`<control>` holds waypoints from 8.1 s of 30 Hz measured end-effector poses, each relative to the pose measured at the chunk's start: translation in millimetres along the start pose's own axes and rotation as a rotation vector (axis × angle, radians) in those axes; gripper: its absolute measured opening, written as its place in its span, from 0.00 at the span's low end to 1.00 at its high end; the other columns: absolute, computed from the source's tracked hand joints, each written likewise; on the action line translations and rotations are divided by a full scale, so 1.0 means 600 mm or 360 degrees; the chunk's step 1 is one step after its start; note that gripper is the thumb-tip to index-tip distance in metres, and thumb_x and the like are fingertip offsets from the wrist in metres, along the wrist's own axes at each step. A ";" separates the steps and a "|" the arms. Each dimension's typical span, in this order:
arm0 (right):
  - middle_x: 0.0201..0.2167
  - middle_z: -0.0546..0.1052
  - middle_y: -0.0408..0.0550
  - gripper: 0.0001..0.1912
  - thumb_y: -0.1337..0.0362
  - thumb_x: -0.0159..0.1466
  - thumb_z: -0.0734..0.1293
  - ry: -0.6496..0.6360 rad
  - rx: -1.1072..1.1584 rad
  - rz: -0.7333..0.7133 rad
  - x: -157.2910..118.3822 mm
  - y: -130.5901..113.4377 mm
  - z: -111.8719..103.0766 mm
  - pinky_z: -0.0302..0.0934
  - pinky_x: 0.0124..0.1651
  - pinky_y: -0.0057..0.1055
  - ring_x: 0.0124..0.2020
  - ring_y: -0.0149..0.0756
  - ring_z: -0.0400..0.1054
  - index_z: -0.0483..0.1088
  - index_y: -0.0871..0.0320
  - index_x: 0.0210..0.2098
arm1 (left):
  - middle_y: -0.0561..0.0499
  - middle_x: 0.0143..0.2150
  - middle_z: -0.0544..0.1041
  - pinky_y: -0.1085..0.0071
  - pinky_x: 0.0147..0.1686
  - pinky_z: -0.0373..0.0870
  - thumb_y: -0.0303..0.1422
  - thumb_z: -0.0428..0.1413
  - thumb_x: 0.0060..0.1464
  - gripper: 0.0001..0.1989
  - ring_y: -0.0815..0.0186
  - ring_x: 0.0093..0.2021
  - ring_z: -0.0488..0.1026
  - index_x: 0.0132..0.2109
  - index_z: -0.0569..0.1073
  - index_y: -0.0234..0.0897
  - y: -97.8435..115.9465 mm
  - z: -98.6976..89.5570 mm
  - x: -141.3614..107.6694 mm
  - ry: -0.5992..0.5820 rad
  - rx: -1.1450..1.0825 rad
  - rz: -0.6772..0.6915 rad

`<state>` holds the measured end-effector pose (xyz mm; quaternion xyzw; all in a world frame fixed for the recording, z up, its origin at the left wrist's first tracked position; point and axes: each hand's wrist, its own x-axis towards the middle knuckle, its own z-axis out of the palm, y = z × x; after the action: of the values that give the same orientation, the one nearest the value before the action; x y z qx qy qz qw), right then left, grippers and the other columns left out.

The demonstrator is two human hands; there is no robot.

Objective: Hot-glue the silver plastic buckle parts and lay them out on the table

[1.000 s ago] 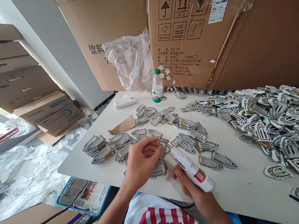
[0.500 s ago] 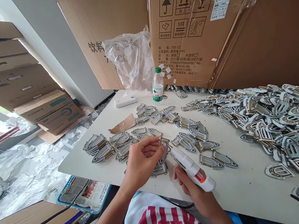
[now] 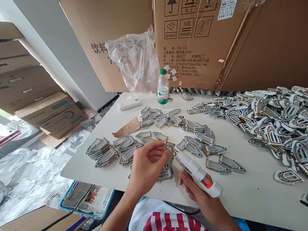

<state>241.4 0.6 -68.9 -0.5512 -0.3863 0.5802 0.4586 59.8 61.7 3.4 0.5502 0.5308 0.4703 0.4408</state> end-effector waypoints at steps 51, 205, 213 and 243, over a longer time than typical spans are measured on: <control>0.27 0.72 0.38 0.18 0.47 0.67 0.78 0.0236 0.0829 -0.0231 0.013 -0.003 -0.011 0.44 0.16 0.22 0.13 0.17 0.48 0.83 0.56 0.41 | 0.53 0.42 0.90 0.57 0.50 0.76 0.27 0.60 0.67 0.13 0.54 0.46 0.86 0.55 0.82 0.44 0.007 0.015 0.062 -0.0313 0.1213 0.0303; 0.20 0.62 0.37 0.27 0.38 0.70 0.74 -0.0147 0.0081 -0.0181 -0.006 0.002 -0.011 0.52 0.26 0.31 0.21 0.29 0.49 0.82 0.57 0.39 | 0.49 0.35 0.84 0.72 0.34 0.83 0.40 0.71 0.58 0.12 0.63 0.35 0.84 0.44 0.83 0.38 0.008 0.000 0.023 -0.0107 -0.0061 -0.0008; 0.19 0.60 0.35 0.27 0.38 0.70 0.73 -0.0193 0.0125 -0.0118 -0.003 -0.007 -0.010 0.46 0.26 0.32 0.21 0.28 0.44 0.79 0.57 0.36 | 0.48 0.34 0.84 0.73 0.31 0.82 0.40 0.70 0.59 0.12 0.62 0.35 0.84 0.43 0.82 0.38 0.012 0.005 0.018 -0.0173 -0.0133 -0.0054; 0.29 0.74 0.44 0.28 0.37 0.66 0.76 -0.0085 0.0220 -0.0069 0.000 -0.016 0.002 0.42 0.24 0.31 0.21 0.25 0.47 0.82 0.59 0.38 | 0.51 0.35 0.86 0.72 0.38 0.86 0.33 0.69 0.59 0.05 0.64 0.36 0.86 0.42 0.83 0.39 0.014 0.006 0.015 0.0004 0.0130 0.0237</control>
<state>241.3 3.3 -59.5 -0.4941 -0.3693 0.6099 0.4975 64.5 70.5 11.4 0.6049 0.5078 0.4805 0.3812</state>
